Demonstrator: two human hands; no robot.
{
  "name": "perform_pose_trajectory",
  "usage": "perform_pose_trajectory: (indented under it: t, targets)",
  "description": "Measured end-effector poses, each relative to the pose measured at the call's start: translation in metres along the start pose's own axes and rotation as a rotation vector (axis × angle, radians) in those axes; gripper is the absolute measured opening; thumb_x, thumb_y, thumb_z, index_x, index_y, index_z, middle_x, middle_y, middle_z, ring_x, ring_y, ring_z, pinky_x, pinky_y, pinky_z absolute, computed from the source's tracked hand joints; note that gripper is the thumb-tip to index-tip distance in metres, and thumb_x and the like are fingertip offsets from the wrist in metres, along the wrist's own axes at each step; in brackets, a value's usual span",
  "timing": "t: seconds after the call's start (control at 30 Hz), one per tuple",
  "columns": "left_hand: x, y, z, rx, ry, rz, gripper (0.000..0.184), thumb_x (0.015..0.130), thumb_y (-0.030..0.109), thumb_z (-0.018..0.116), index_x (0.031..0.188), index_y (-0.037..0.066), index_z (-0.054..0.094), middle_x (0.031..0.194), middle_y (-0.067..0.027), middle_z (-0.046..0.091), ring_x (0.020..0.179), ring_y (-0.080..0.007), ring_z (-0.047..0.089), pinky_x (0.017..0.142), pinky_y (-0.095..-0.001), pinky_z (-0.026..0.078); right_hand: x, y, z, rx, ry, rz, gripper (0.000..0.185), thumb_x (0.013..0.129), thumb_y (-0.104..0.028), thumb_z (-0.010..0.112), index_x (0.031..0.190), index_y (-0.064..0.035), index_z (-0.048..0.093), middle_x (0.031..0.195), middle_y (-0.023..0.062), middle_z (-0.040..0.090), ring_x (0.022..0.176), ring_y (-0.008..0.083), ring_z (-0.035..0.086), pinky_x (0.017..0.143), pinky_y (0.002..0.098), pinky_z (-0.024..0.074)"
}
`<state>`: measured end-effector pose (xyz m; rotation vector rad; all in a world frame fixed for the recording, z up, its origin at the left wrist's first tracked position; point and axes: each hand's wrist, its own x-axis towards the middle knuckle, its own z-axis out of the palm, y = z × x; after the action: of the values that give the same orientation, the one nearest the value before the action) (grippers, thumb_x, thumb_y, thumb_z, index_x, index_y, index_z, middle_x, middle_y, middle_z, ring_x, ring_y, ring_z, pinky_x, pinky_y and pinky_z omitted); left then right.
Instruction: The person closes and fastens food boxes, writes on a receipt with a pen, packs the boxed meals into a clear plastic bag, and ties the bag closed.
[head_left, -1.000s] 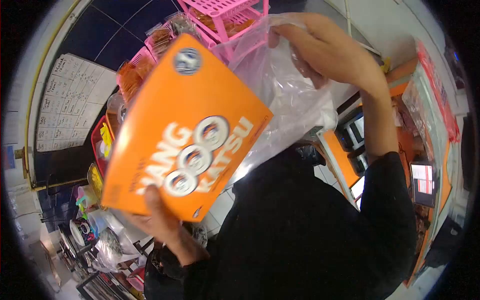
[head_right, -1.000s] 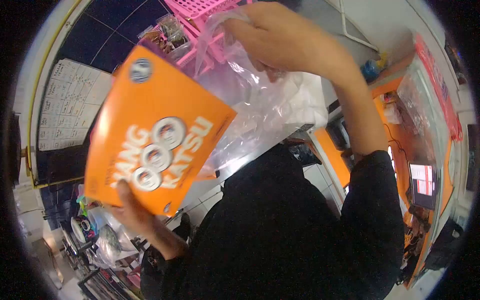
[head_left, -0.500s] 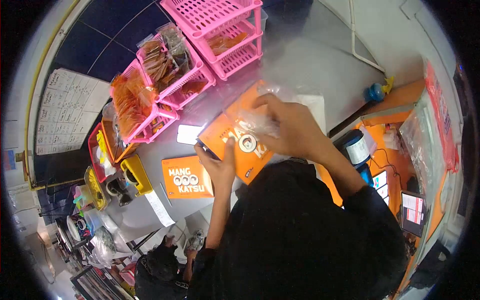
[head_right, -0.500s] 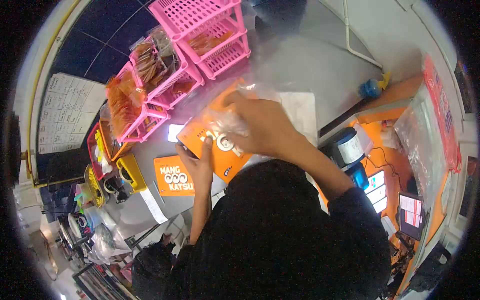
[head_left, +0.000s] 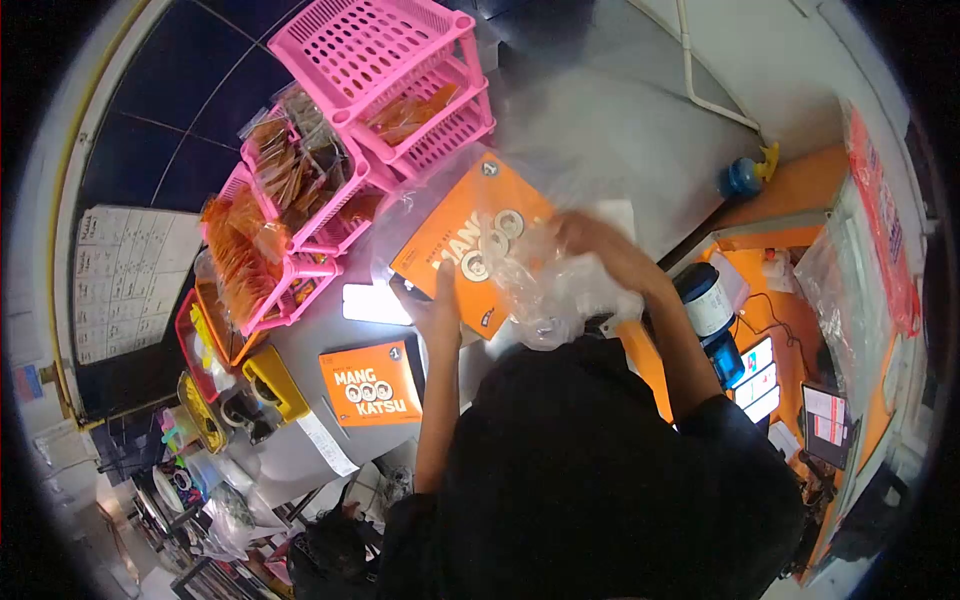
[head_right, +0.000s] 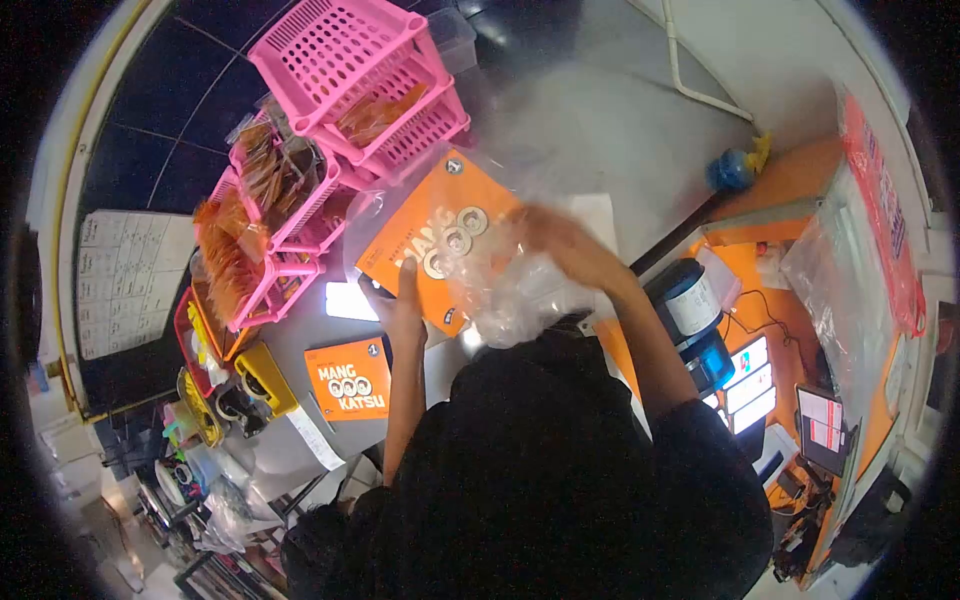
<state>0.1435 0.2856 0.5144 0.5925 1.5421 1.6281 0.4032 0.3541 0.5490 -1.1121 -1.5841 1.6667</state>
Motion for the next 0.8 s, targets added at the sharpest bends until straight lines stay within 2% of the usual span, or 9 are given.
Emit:
perform_pose_trajectory:
  t: [0.07,0.2,0.3,0.43,0.5,0.57,0.63,0.73,0.8]
  targets:
    - [0.002,0.001,-0.006,0.043,-0.061,0.001,0.063,0.086,0.012,0.076,0.132,0.001,0.034,0.115,-0.0142,0.057,0.105,-0.0188,0.058,0.09,-0.0335,0.05,0.034,0.034,-0.022,-0.21,0.539,0.227,0.058,0.1,-0.042,0.052,0.139,0.001,0.048,0.119,0.0145,0.063,0.101,0.0214,0.061,0.091,0.0343,0.0499]
    - [0.019,0.008,-0.006,0.207,-0.253,0.086,0.057,0.087,0.007,0.074,0.131,0.002,0.039,0.115,-0.0121,0.059,0.104,-0.0194,0.06,0.09,-0.0338,0.051,0.086,0.083,-0.014,0.566,0.137,0.394,0.058,0.101,-0.042,0.051,0.136,0.0039,0.051,0.122,0.0143,0.064,0.102,0.0186,0.063,0.086,0.0369,0.0532]
    - [0.037,0.022,-0.003,0.263,-0.388,0.107,0.054,0.086,0.004,0.074,0.129,0.003,0.041,0.115,-0.0119,0.06,0.104,-0.0195,0.062,0.091,-0.0346,0.052,0.117,0.107,-0.019,0.556,-0.127,0.431,0.048,0.1,-0.038,0.052,0.13,-0.0002,0.058,0.118,0.0115,0.067,0.1,0.0181,0.066,0.083,0.0397,0.0556]
    - [0.06,0.038,0.0,0.246,-0.543,0.051,0.055,0.085,0.003,0.075,0.129,0.002,0.042,0.116,-0.0128,0.062,0.103,-0.0194,0.063,0.092,-0.035,0.052,0.134,0.125,-0.056,-0.582,-0.149,0.331,0.033,0.094,-0.026,0.062,0.117,-0.0025,0.066,0.11,0.0128,0.071,0.094,0.0265,0.07,0.078,0.0432,0.0569]
    - [0.07,0.039,0.002,0.244,-0.589,0.021,0.056,0.085,0.004,0.076,0.13,0.001,0.042,0.116,-0.0134,0.063,0.103,-0.0194,0.064,0.091,-0.0352,0.052,0.122,0.036,-0.06,-1.078,0.14,0.408,0.028,0.09,-0.021,0.066,0.11,-0.0018,0.067,0.106,0.0146,0.071,0.093,0.0307,0.07,0.076,0.0434,0.0565]
    - [0.079,0.031,0.006,0.354,-0.649,-0.027,0.06,0.085,0.007,0.077,0.133,0.0,0.042,0.12,-0.0144,0.062,0.109,-0.0203,0.062,0.096,-0.0351,0.05,0.111,-0.008,-0.045,-0.692,0.59,-0.083,0.029,0.087,-0.023,0.069,0.106,-0.0012,0.067,0.104,0.0186,0.069,0.095,0.0344,0.068,0.079,0.0443,0.0552]
    - [0.087,0.027,0.02,0.478,-0.747,0.04,0.062,0.084,0.008,0.078,0.134,-0.001,0.041,0.121,-0.0149,0.061,0.112,-0.0207,0.06,0.098,-0.0348,0.048,0.115,-0.027,-0.02,-0.577,0.328,-0.42,0.035,0.087,-0.028,0.07,0.109,-0.0014,0.066,0.105,0.0182,0.069,0.096,0.0328,0.068,0.084,0.0432,0.0537]
    - [0.095,0.007,0.04,0.433,-0.846,0.038,0.061,0.082,0.011,0.081,0.131,0.002,0.045,0.12,-0.0114,0.06,0.113,-0.0178,0.058,0.098,-0.0334,0.046,0.133,-0.035,0.006,-0.504,-0.221,-0.428,0.035,0.09,-0.027,0.07,0.113,-0.0009,0.064,0.103,0.015,0.069,0.095,0.0268,0.067,0.088,0.0385,0.0525]
    - [0.097,-0.001,0.047,0.447,-0.867,0.05,0.058,0.083,0.013,0.081,0.129,0.004,0.047,0.117,-0.0076,0.061,0.111,-0.0151,0.057,0.098,-0.0324,0.046,0.148,-0.012,0.005,-0.442,-0.315,-0.303,0.039,0.09,-0.029,0.071,0.117,-0.0009,0.062,0.104,0.0148,0.069,0.094,0.0252,0.067,0.087,0.0383,0.0523]
